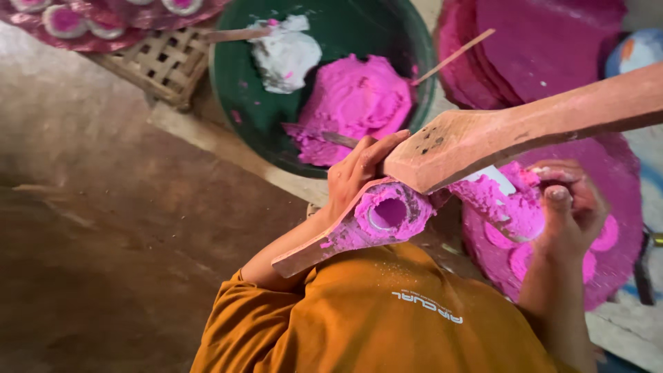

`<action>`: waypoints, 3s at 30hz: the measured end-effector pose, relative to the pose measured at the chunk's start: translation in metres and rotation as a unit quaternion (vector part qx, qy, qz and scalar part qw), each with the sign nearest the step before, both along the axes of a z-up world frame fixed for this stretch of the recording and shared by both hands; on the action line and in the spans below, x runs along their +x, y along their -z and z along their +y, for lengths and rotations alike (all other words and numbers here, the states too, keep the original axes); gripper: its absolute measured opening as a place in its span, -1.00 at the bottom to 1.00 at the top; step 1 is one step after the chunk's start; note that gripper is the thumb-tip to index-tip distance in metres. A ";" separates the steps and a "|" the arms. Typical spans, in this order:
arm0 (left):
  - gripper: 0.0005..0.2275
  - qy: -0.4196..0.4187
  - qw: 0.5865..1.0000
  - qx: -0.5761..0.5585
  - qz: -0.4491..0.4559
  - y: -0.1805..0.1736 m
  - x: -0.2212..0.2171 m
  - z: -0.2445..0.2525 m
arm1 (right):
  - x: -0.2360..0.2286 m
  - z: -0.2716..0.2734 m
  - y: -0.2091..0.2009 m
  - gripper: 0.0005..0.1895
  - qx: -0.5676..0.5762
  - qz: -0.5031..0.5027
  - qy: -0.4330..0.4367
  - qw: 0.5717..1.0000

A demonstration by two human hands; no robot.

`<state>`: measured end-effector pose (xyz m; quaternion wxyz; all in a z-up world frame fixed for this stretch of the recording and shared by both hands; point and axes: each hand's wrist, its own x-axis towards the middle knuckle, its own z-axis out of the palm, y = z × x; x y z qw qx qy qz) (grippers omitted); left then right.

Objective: The person applies a pink paste to circular molds and bases using a wooden tool and thin sticks.

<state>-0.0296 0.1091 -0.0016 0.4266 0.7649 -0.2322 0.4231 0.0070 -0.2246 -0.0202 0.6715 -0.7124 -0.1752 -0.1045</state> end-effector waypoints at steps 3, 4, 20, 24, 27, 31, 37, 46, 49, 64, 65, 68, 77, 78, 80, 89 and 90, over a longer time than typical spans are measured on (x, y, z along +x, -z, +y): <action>-0.55 -0.017 1.000 -0.007 0.007 0.002 -0.010 0.035 | 0.015 0.056 -0.015 -0.85 0.017 0.007 -0.060 0.998; -0.56 -0.012 1.000 -0.021 0.019 0.005 -0.013 0.045 | 0.019 0.076 -0.019 -0.86 0.009 -0.002 -0.077 0.997; -0.67 0.104 0.758 -0.585 0.270 0.108 0.032 0.139 | 0.100 0.234 0.020 -0.73 -0.456 -0.276 0.023 0.846; -0.66 0.121 0.791 -0.536 0.271 0.103 0.027 0.127 | 0.114 0.180 0.043 -0.71 -0.060 -0.169 0.226 0.957; -0.67 0.085 0.831 -0.480 0.268 0.090 0.024 0.117 | 0.140 0.163 0.062 -0.67 -0.073 -0.092 0.163 0.980; -0.54 -0.073 0.937 -0.262 0.220 0.068 0.032 0.110 | 0.168 0.153 0.056 -0.87 -0.100 -0.070 0.058 0.991; -0.55 -0.103 0.918 -0.309 0.228 0.043 0.043 0.096 | 0.136 0.128 -0.033 -0.84 0.201 -0.111 0.018 0.973; -0.49 -0.214 0.949 -0.172 0.156 0.022 0.020 0.074 | 0.039 0.120 -0.069 -0.82 0.204 -0.121 -0.179 0.955; -0.42 -0.254 0.962 -0.056 0.085 0.015 0.014 0.069 | 0.019 0.124 -0.090 -0.84 0.114 -0.146 -0.237 0.954; -0.51 -0.284 0.956 -0.022 0.075 0.003 -0.010 0.040 | 0.037 0.175 -0.109 -0.80 -0.142 -0.539 -0.360 0.748; -0.53 -0.272 0.958 -0.039 0.085 0.001 -0.010 0.040 | 0.037 0.181 -0.109 -0.80 -0.142 -0.543 -0.359 0.746; -0.58 -0.252 0.963 -0.046 0.087 -0.001 -0.011 0.040 | 0.037 0.189 -0.107 -0.79 -0.129 -0.541 -0.365 0.747; -0.60 -0.227 0.971 -0.046 0.065 0.006 -0.012 0.039 | 0.033 0.183 -0.103 -0.77 -0.137 -0.529 -0.380 0.746; -0.60 -0.226 0.970 -0.053 0.069 0.006 -0.013 0.039 | 0.033 0.184 -0.103 -0.77 -0.135 -0.532 -0.381 0.744; -0.60 -0.222 0.972 -0.045 0.058 0.005 -0.012 0.040 | 0.035 0.186 -0.106 -0.76 -0.133 -0.538 -0.379 0.741; -0.64 -0.214 0.975 -0.020 0.046 0.004 -0.008 0.042 | 0.040 0.189 -0.106 -0.79 -0.135 -0.543 -0.382 0.735; -0.65 -0.213 0.976 -0.012 0.040 0.003 -0.007 0.043 | 0.040 0.190 -0.106 -0.79 -0.133 -0.543 -0.382 0.736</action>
